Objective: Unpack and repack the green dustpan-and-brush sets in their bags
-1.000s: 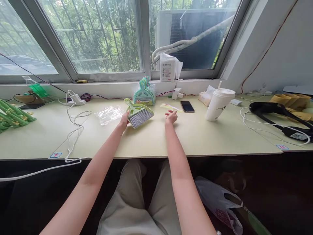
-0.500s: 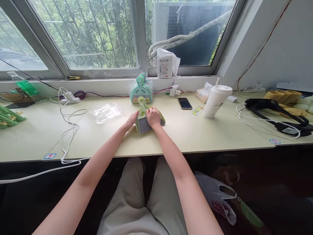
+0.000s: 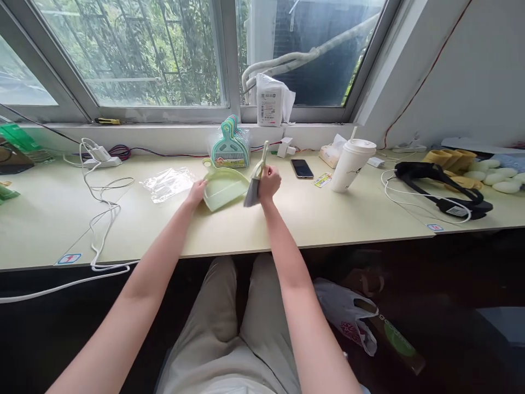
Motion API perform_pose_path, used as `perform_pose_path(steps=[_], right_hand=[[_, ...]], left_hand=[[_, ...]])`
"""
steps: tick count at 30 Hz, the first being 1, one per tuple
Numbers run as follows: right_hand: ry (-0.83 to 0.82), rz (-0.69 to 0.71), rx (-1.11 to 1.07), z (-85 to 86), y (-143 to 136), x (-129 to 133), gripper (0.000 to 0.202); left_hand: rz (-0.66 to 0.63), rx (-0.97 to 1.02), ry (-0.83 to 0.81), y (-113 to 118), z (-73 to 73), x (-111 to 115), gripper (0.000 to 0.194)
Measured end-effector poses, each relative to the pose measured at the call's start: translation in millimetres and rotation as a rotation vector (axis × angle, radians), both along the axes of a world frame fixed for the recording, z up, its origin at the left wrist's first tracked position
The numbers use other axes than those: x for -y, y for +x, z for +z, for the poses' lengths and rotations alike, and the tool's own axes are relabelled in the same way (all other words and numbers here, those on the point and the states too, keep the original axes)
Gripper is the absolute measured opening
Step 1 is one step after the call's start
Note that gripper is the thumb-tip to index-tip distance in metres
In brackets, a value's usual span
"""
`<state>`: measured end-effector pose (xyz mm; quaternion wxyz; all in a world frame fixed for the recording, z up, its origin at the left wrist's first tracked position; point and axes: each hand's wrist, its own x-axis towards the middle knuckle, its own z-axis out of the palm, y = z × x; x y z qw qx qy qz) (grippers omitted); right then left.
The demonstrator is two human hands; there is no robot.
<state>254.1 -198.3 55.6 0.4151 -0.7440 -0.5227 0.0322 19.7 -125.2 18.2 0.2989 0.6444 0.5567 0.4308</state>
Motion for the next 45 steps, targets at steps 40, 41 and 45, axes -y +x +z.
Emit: perform_pose_path(steps=[40,41,45], right_hand=[[-0.153,-0.008,0.143,-20.8,2.4,-2.6,0.038],[-0.144,0.027,0.123,-20.2,-0.9,-2.8,0.039],[-0.148,0.233,0.131,-21.8,-19.9,-3.2,0.033]], left_hand=[[0.194,-0.477,0.104,-11.4,8.1,20.1,0.015],[0.185,-0.470,0.113,-9.9,8.4,21.1,0.012],[-0.183,-0.264,0.071,4.3,8.1,28.8,0.010]])
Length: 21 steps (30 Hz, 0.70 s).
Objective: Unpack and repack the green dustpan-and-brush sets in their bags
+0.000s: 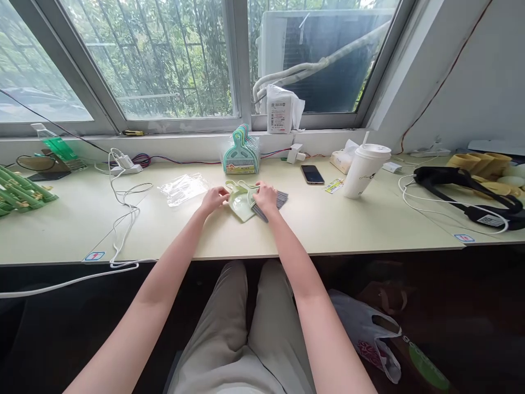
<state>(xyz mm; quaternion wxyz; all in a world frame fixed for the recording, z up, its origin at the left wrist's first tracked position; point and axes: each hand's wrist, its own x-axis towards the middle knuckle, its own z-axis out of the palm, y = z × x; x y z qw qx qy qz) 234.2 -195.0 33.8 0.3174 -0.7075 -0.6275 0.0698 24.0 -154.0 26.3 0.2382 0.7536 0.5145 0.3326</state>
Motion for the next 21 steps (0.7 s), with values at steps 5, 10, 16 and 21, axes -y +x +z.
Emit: perform_pose_path(steps=[5,10,16,21], right_hand=[[0.026,0.194,-0.011,-4.7,-10.9,-0.5,0.030],[0.020,0.178,-0.076,-6.0,-7.7,-3.0,0.035],[0.004,0.170,0.011,-4.0,-6.1,-1.8,0.035],[-0.029,0.201,0.017,-3.8,1.2,-2.3,0.037]], left_hand=[[-0.322,-0.022,0.149,15.5,0.1,9.1,0.011],[-0.106,-0.211,0.460,8.2,-0.7,5.5,0.048],[-0.140,-0.046,0.268,8.0,-19.6,-10.8,0.065],[-0.105,-0.143,0.317,8.9,-17.0,-5.0,0.055]])
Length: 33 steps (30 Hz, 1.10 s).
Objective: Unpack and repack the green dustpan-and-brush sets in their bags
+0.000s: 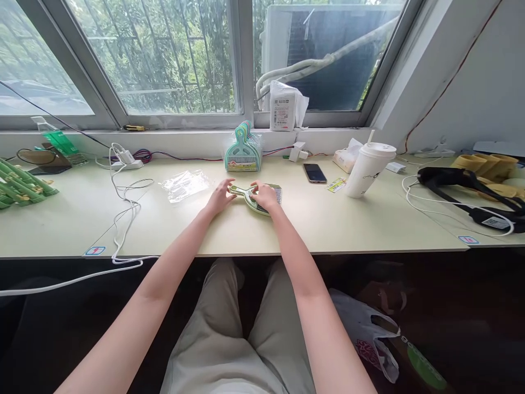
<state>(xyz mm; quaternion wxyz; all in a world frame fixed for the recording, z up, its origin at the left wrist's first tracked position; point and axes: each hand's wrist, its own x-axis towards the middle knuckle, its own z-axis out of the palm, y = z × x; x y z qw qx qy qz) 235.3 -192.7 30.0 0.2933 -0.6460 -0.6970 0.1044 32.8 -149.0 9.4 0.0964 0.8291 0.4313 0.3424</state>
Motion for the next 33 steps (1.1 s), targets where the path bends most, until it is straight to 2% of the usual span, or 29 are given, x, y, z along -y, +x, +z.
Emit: perform_pose_path(steps=[4,7,12,19,21,23,26,28,29,31,33], right_hand=[[-0.020,0.062,-0.062,-1.9,2.6,-1.7,0.034],[-0.012,0.063,-0.095,-4.3,2.3,-3.5,0.039],[-0.003,0.029,-0.131,-5.8,1.2,-5.5,0.051],[-0.049,0.035,-0.079,-1.3,-2.0,-4.4,0.032],[-0.052,0.035,-0.065,-1.0,-3.3,-3.6,0.034],[-0.039,0.019,-0.060,-1.0,-4.6,-2.6,0.045],[0.019,-0.046,-0.080,-0.2,-7.8,-0.3,0.066],[0.082,-0.104,-0.121,0.7,-12.6,1.2,0.071],[0.121,-0.139,-0.161,0.9,-16.2,1.7,0.071],[0.198,-0.221,-0.274,0.5,-26.1,1.5,0.070],[0.247,-0.292,-0.382,-1.0,-37.2,-0.5,0.066]], left_hand=[[0.027,-0.229,0.208,0.8,9.7,10.7,0.042],[-0.009,-0.356,0.280,5.3,12.3,12.8,0.035],[0.002,-0.441,0.272,13.6,10.9,8.5,0.039],[0.040,-0.499,0.171,13.9,14.2,9.2,0.037],[0.049,-0.475,0.138,13.5,12.5,10.6,0.037],[0.062,-0.373,0.147,13.9,9.5,11.1,0.038],[0.138,-0.032,0.197,15.9,6.6,9.3,0.045],[0.176,0.257,0.102,18.3,7.6,7.7,0.047],[0.166,0.398,-0.024,19.9,8.8,7.5,0.043],[0.044,0.618,-0.404,23.7,11.3,9.7,0.034],[-0.173,0.700,-0.787,27.8,13.3,15.1,0.039]])
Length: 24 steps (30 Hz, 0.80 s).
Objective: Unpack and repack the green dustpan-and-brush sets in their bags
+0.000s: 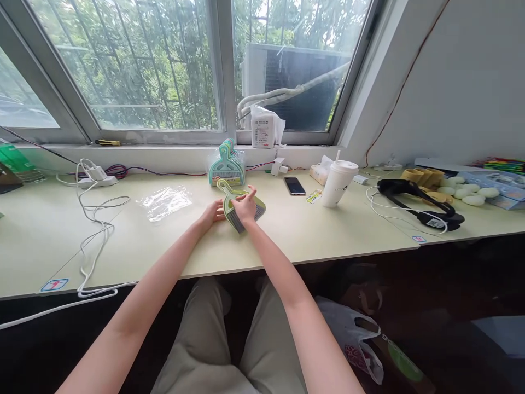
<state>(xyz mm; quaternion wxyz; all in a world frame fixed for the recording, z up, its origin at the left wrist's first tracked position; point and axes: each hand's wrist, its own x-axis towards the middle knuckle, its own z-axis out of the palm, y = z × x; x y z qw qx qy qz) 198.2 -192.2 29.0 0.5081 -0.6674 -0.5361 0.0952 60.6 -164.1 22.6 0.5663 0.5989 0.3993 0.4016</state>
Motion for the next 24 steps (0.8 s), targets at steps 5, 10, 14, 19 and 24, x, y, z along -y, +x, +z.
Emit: perform_pose_path(steps=[5,10,14,19,24], right_hand=[[-0.029,0.024,-0.045,1.4,7.3,-8.6,0.051],[-0.098,-0.338,0.240,6.6,104.2,-1.9,0.048],[-0.452,-0.389,0.428,-11.1,185.8,18.9,0.057],[-0.488,-0.153,0.474,-25.9,221.6,51.2,0.044],[-0.300,0.182,0.348,-19.5,209.8,82.9,0.028]], left_hand=[[-0.143,0.088,-0.167,0.2,2.4,8.4,0.051],[0.077,0.161,-0.191,-17.7,5.6,-7.6,0.052],[0.083,0.205,-0.199,-26.0,3.4,-20.1,0.051],[0.054,0.183,-0.159,-25.6,-3.6,-25.3,0.046],[0.061,0.188,-0.159,-24.8,-5.5,-25.5,0.046]])
